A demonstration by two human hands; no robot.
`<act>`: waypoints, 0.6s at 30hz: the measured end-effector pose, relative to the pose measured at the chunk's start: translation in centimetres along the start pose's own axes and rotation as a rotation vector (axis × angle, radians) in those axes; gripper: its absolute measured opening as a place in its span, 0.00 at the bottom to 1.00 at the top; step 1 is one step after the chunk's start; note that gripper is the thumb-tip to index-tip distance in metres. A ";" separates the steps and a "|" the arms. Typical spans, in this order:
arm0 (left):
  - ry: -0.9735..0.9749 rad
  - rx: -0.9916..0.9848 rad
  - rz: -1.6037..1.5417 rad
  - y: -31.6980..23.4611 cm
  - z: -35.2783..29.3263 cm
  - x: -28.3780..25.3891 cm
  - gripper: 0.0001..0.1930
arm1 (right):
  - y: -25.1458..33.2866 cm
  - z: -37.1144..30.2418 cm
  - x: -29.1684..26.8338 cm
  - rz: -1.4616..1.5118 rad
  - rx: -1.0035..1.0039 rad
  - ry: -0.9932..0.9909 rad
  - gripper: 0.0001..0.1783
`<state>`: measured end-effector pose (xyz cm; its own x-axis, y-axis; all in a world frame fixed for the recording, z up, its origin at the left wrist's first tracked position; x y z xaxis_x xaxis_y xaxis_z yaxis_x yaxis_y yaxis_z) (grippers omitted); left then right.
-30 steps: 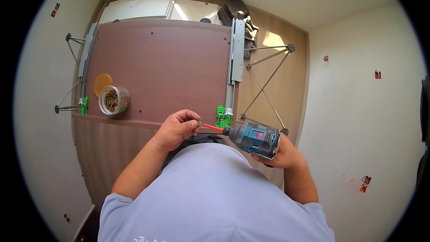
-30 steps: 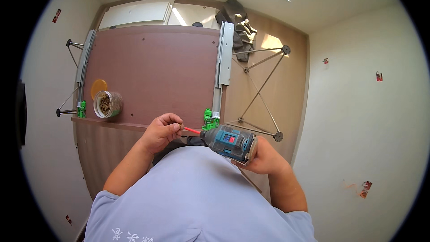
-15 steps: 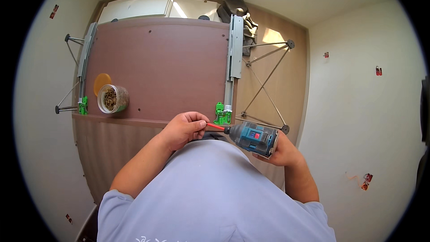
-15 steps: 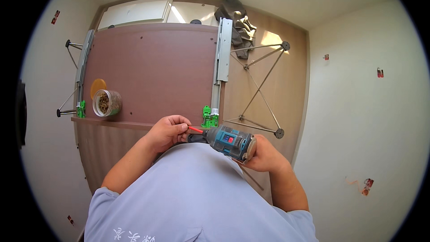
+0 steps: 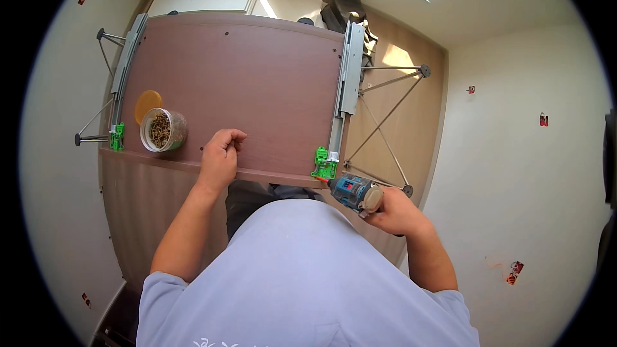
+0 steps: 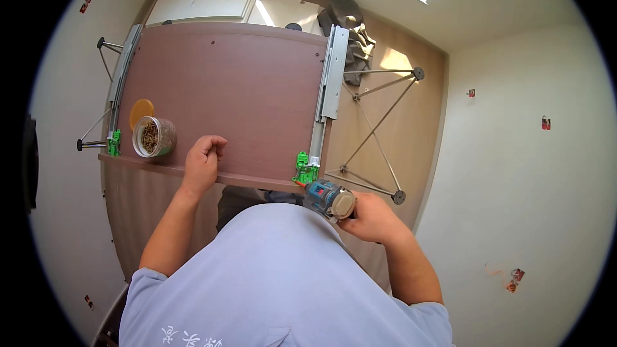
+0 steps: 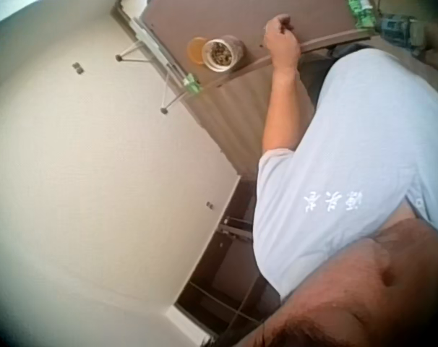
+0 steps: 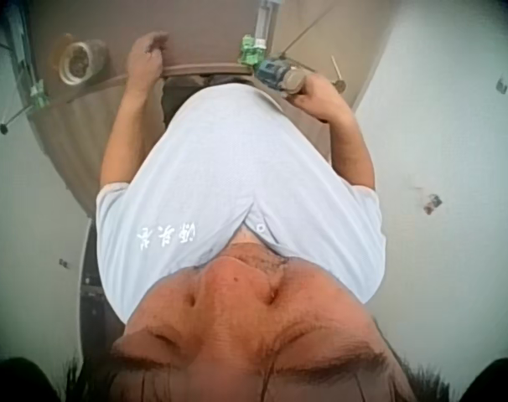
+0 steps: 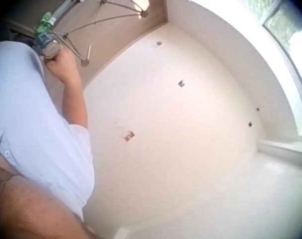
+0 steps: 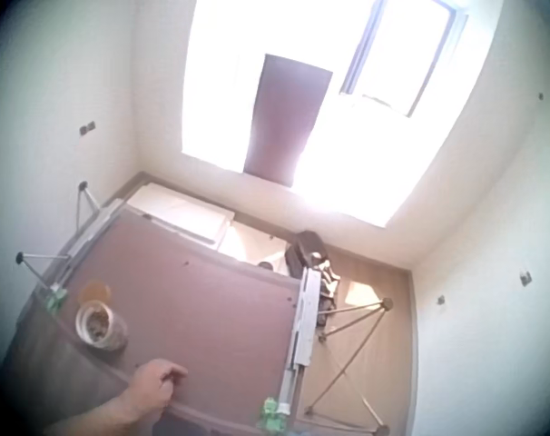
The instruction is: The person installs metal drawer slides onto a wooden board using an electric drill and screws.
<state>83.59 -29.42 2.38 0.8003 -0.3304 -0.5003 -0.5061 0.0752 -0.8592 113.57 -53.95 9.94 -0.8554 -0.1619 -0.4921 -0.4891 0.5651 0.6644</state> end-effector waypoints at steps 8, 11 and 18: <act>0.020 0.123 -0.022 -0.2 -0.3 0.9 0.15 | 2.6 1.7 1.0 -0.194 -0.043 0.006 0.21; 0.017 0.144 -0.004 -0.2 -0.3 0.9 0.12 | 4.0 2.4 1.3 -0.316 -0.040 0.019 0.21; 0.017 0.217 0.075 -0.3 -0.2 1.0 0.10 | 5.5 4.2 2.0 -0.502 -0.012 0.057 0.24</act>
<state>84.50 -30.00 2.18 0.7566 -0.3324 -0.5630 -0.4812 0.2999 -0.8237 109.88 -47.79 10.28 -0.5217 -0.4554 -0.7214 -0.8443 0.3971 0.3599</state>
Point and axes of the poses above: each hand's wrist, its own z-axis towards the middle knuckle, its own x-axis out of the palm, y = z × x, the point moved 8 cm from there along z, towards the middle knuckle, and after that the axes turned 10 degrees about -y, right-handed, at the moved point
